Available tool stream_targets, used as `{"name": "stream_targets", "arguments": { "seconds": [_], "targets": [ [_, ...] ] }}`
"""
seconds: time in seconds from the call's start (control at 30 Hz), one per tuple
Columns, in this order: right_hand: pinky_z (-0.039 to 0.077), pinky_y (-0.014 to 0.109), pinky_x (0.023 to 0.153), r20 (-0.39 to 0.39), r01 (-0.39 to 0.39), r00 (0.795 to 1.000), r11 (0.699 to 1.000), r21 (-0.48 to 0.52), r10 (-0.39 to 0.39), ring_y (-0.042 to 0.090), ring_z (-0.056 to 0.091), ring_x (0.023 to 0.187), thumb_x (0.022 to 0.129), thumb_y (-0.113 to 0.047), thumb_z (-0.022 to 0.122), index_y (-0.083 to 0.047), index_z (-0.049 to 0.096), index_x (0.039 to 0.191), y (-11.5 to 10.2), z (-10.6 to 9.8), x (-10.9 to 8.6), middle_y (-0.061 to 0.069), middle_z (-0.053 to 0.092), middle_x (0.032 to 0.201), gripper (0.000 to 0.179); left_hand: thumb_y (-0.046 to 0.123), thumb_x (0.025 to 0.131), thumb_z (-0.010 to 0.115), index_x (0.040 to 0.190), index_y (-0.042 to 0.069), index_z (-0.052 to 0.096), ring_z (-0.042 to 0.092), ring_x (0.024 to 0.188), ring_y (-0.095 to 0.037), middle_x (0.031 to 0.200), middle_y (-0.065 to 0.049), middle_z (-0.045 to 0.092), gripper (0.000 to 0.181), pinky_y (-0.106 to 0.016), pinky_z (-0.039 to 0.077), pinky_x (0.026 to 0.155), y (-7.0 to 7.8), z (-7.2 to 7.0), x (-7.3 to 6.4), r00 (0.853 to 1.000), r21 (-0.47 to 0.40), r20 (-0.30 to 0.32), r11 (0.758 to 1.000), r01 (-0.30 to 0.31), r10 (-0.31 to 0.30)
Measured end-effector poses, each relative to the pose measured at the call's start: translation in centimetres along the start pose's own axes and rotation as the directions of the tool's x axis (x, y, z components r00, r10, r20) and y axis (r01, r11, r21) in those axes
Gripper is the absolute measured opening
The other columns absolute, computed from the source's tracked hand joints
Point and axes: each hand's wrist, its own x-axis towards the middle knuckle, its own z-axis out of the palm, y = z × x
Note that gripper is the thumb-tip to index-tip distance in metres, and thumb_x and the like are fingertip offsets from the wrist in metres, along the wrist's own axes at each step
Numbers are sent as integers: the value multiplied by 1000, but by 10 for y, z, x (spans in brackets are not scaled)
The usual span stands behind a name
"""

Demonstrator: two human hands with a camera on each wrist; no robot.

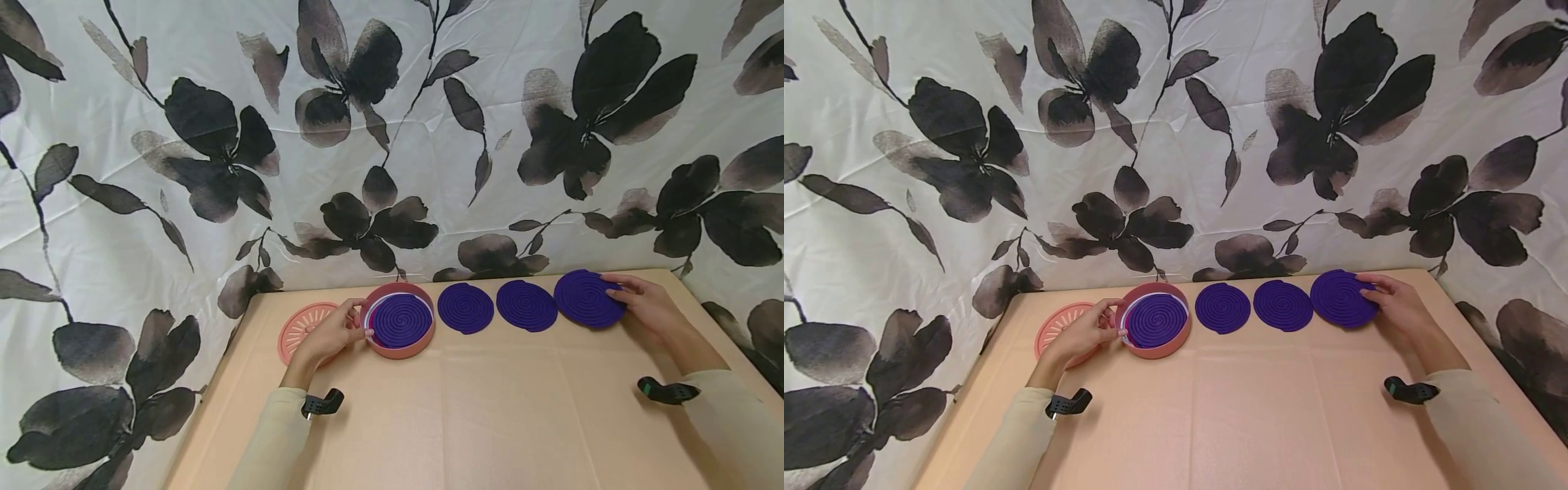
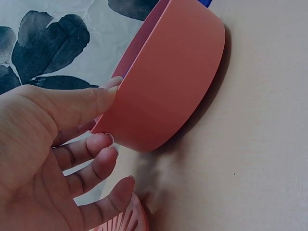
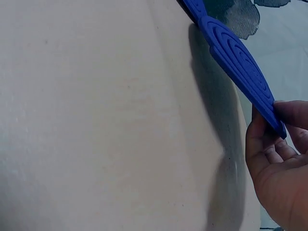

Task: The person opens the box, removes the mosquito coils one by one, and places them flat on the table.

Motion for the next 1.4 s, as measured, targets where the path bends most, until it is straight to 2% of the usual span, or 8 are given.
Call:
{"name": "stream_targets", "arguments": {
  "seconds": [0.43,0.63,0.73,0.87,0.97,1.17,1.3,1.4],
  "targets": [
    [41,4,75,-35,-14,999,993,-113,10,-19,50,91,102,-20,63,5,57,133,5,-3,7,-42,53,99,41,5,90,75,148,0,44,49,87,-28,106,-24,51,67,-28,42,65,33,-2,-16,1000,-9,24,1000,-4,4],
    [43,11,67,-31,-19,999,987,-159,14,-12,49,84,100,-21,66,4,59,130,6,-4,10,-37,55,96,40,5,90,75,149,1,43,48,86,-28,106,-24,51,67,-28,41,64,37,-2,-17,1000,-14,18,1000,3,-3],
    [43,11,67,-30,-19,999,976,-216,13,-13,47,84,99,-21,67,7,58,130,6,-5,12,-31,55,98,44,5,90,76,149,1,44,49,86,-28,106,-25,51,68,-28,41,64,36,-1,-16,1000,-7,19,1000,1,0],
    [43,8,68,-35,-18,999,951,-309,7,-17,42,87,100,-21,66,9,57,133,5,-6,14,8,66,116,45,6,89,76,149,1,44,49,86,-28,106,-25,52,68,-29,41,65,36,-1,-15,1000,1,15,1000,0,0],
    [45,10,66,-35,-33,999,940,-340,23,-15,40,86,101,-20,64,10,55,135,3,-6,16,33,56,129,46,6,90,76,149,1,44,48,86,-28,106,-24,51,68,-29,41,65,36,0,-15,1000,0,12,1000,3,-3],
    [49,17,63,-18,-39,999,930,-366,34,-13,42,84,101,-16,62,10,55,135,4,-7,19,36,55,129,44,6,90,76,148,2,44,48,87,-29,106,-25,51,67,-29,41,66,36,0,-14,1000,-1,5,1000,2,-2],
    [49,16,63,-10,-27,1000,922,-386,25,-2,54,87,101,-12,61,11,56,133,4,-8,21,38,56,127,40,11,89,78,149,5,45,49,87,-27,105,-20,52,69,-30,41,65,15,2,-1,1000,13,-7,1000,-6,6],
    [53,23,67,-8,-14,1000,898,-439,12,23,65,93,102,-11,58,12,57,130,2,-11,21,38,59,123,36,17,88,80,149,11,46,49,86,-25,103,-15,53,71,-30,42,64,0,2,8,1000,24,-16,1000,-9,9]
  ]
}}
